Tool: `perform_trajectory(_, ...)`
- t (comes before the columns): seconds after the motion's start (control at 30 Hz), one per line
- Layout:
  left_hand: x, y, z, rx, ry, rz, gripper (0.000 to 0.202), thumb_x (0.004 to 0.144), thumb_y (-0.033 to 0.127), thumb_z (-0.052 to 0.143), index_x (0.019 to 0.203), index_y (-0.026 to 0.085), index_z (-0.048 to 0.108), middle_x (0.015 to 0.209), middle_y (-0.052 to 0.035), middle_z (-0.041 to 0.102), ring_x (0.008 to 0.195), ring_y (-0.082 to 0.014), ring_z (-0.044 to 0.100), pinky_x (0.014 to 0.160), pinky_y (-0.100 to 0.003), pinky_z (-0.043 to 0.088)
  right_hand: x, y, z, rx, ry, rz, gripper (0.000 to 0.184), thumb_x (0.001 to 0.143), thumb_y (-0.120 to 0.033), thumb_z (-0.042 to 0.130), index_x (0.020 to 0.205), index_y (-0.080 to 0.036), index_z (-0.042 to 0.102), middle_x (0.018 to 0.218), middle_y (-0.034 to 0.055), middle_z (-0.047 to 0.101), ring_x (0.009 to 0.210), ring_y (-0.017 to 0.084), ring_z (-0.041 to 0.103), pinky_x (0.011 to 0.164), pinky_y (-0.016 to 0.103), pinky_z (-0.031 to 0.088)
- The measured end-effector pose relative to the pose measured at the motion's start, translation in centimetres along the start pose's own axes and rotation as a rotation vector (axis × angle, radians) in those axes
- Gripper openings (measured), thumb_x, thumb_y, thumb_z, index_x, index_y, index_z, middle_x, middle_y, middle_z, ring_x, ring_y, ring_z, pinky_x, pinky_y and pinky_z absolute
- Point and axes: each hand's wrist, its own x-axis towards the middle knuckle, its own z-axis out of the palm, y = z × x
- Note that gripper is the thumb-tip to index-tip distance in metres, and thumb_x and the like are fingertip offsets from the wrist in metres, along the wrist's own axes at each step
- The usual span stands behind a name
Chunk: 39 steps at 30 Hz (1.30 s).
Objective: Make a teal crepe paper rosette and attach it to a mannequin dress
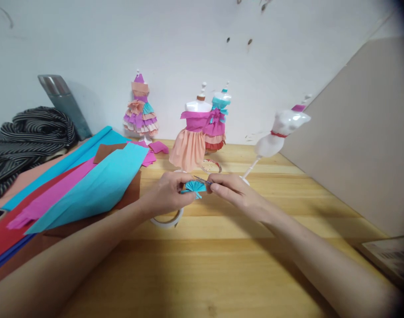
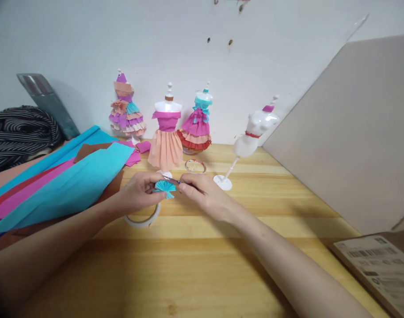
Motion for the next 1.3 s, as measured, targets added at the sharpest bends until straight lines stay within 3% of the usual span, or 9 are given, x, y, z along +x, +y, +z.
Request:
perform_trajectory(0.17, 0.18, -0.74, 0.07, 0.108, -0.018, 0.058, 0.009, 0.073, 0.019, 0.06, 0.067, 0.015, 0.066, 0.059, 0.002, 0.053, 0.058, -0.0105, 0.046, 0.054, -0.021, 0.036, -0.07, -0.06, -0.14, -0.184, 0.036, -0.04, 0.04, 0.096, -0.049, 0.036, 0.071, -0.019, 0.046, 0.064, -0.0007, 0.045, 0.059, 0.014, 0.039, 0.058, 0.03, 0.028)
perform_trajectory(0.43, 0.14, -0.53, -0.11, 0.229, -0.016, 0.088, 0.013, 0.075, 0.02, 0.056, 0.073, 0.014, 0.067, 0.058, 0.0042, 0.043, 0.057, -0.0086, 0.04, 0.052, -0.02, 0.029, -0.09, -0.05, -0.15, -0.294, 0.046, -0.051, 0.04, 0.097, -0.048, 0.034, 0.072, -0.019, 0.045, 0.064, -0.0001, 0.047, 0.058, 0.013, 0.041, 0.057, 0.029, 0.027)
perform_trajectory(0.97, 0.12, -0.81, -0.13, 0.201, -0.038, 0.084, 0.012, 0.076, 0.022, 0.055, 0.071, 0.015, 0.064, 0.059, 0.0039, 0.045, 0.06, -0.009, 0.041, 0.055, -0.021, 0.031, 0.01, 0.33, 0.0, -0.265, 0.098, -0.085, 0.041, 0.096, -0.047, 0.036, 0.065, -0.02, 0.039, 0.058, -0.0029, 0.039, 0.053, 0.011, 0.035, 0.054, 0.027, 0.026)
perform_trajectory(1.3, 0.2, -0.5, -0.18, 0.285, -0.037, 0.087, 0.014, 0.074, 0.019, 0.057, 0.061, 0.015, 0.055, 0.056, 0.0054, 0.039, 0.056, -0.0081, 0.036, 0.052, -0.022, 0.025, -0.01, 0.23, 0.17, -0.272, 0.081, -0.103, 0.039, 0.096, -0.046, 0.037, 0.069, -0.019, 0.045, 0.06, -0.0018, 0.044, 0.053, 0.012, 0.038, 0.054, 0.027, 0.028)
